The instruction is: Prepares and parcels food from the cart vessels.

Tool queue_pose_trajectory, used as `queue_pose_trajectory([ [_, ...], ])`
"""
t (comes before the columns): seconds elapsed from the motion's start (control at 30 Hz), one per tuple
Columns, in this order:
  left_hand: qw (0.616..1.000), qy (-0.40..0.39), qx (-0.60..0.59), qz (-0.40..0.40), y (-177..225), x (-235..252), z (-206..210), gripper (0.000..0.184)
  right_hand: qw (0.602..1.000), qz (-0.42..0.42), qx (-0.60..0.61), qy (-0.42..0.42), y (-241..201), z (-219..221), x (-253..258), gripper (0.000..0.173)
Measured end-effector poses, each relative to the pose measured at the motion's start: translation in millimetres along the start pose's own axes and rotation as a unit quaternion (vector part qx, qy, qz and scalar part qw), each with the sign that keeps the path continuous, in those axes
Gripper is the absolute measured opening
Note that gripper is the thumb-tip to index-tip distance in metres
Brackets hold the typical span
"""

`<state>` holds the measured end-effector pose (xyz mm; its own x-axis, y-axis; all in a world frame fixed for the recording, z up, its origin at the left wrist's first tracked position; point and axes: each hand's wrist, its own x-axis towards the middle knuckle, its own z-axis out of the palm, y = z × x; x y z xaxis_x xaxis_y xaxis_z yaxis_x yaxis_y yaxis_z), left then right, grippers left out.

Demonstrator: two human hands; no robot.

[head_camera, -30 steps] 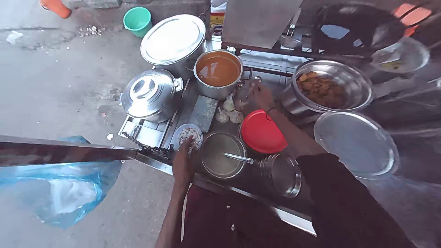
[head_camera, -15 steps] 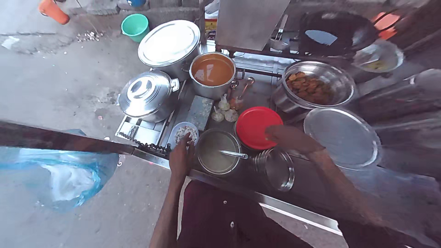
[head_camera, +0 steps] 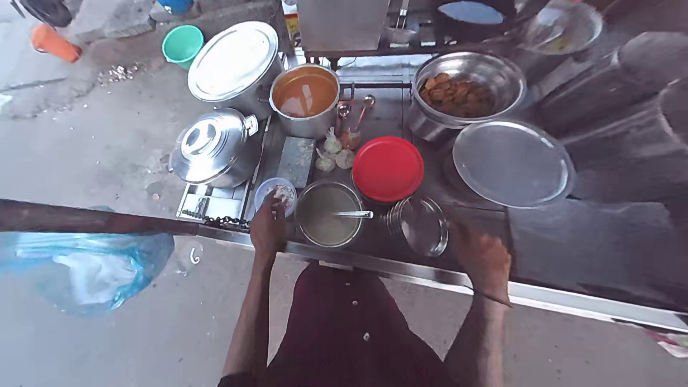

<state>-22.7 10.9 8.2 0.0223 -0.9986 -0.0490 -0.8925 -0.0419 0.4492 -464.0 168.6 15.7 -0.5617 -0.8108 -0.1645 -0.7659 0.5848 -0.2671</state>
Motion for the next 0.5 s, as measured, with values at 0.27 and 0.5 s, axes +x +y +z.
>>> queue_pose_trajectory([
  [0.27,0.980,0.136,-0.114,0.086,33,-42,19,0.037,0.984,-0.037,0.113,0.134,0,16,-2,0.038],
  [0.5,0.958,0.143,-0.153,0.194,100,-149,69,0.026,0.978,-0.087,0.152,0.116,4,16,-1,0.033],
])
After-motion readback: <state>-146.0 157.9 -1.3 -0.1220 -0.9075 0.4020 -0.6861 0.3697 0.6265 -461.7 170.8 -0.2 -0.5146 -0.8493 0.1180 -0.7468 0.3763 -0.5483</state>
